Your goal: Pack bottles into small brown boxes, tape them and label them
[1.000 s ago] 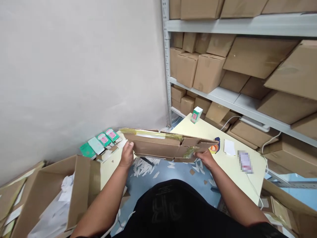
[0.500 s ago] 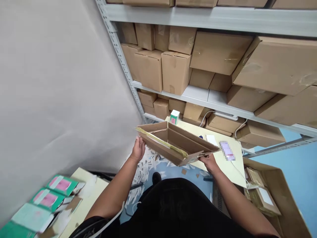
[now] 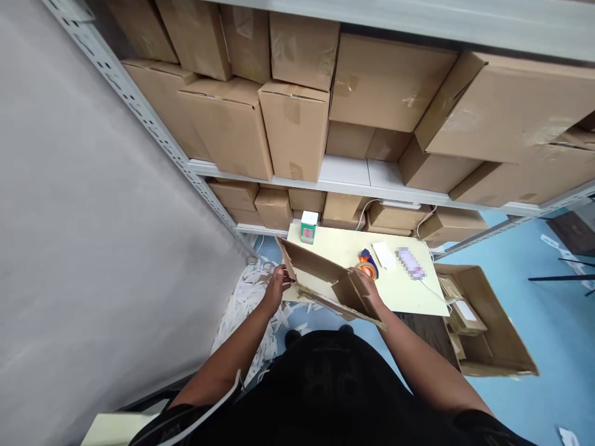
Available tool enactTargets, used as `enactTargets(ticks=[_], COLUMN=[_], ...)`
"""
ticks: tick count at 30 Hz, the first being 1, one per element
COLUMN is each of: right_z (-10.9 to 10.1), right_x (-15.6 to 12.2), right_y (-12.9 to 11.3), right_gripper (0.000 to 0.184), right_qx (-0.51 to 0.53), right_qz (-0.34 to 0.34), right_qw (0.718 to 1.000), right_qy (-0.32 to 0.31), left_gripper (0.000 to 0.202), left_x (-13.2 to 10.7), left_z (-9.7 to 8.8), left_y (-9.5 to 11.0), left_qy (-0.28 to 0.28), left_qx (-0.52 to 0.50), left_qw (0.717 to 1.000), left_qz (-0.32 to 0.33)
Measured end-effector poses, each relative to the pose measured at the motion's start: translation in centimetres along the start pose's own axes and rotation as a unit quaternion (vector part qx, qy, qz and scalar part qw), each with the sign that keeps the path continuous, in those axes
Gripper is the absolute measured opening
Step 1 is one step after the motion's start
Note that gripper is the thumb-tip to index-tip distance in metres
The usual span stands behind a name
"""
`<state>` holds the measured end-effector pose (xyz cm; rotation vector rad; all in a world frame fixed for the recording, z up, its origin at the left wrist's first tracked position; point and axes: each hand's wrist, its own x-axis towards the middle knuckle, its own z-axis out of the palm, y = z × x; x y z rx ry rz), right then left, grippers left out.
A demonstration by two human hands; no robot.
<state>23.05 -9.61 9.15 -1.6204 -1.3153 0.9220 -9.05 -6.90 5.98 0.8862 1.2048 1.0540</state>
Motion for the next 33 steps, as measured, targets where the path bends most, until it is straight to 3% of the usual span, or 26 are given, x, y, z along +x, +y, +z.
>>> enactTargets(ticks=[5,7,10,13,16,19,22,25,28,30,33], right_z=[-3.4,-5.4,-6.9,-6.2,-4.9,-4.5,-5.3,-7.2,-9.0,-9.2,-8.1], right_x=[-1.2,-2.8,-4.6,-4.2,-1.8,0.6,1.6,0.2,-2.5,-4.1,-5.5], right_y=[0.1,0.1,0.0,0.3,0.9,1.3,1.2,0.5,-0.1,-0.2,0.1], right_gripper=[0.072,0.068,0.074,0.077,0.074,0.063,0.051,0.052,0.066,0.077,0.084], right_qx=[0.075,0.100,0.098,0.064,-0.007,-0.063,-0.073,-0.016,0.029,0.011,-0.047], right_qz=[0.041,0.036,0.043,0.073,0.029,-0.037,-0.059,-0.072,-0.093,-0.114,-0.151], right_qw=[0.994,0.987,0.980,0.989,0.999,0.997,0.995,0.994,0.985,0.981,0.980], right_qy=[-0.066,-0.122,-0.170,-0.114,-0.037,-0.025,-0.042,-0.078,-0.141,-0.157,-0.121], left_gripper=[0.070,0.074,0.077,0.086,0.100,0.102,0.096,0.081,0.049,0.035,0.035], left_x=[2.5,3.2,3.3,2.5,1.8,1.9,2.7,3.5,3.9,4.0,4.2], left_z=[0.5,0.9,2.1,3.7,4.9,5.5,5.7,5.7,5.4,5.0,4.2], left_y=[4.3,6.4,8.0,7.6,6.3,5.9,6.2,6.2,5.7,5.4,5.2], left_qy=[0.066,0.037,-0.054,-0.097,-0.090,-0.055,-0.022,0.012,0.031,0.022,-0.022], left_qx=[0.048,0.042,0.042,0.072,0.137,0.223,0.280,0.308,0.321,0.319,0.302], left_qw=[0.995,0.995,0.994,0.990,0.982,0.962,0.937,0.919,0.907,0.903,0.904], left_qz=[0.066,0.087,0.084,0.076,0.099,0.150,0.206,0.244,0.272,0.286,0.300])
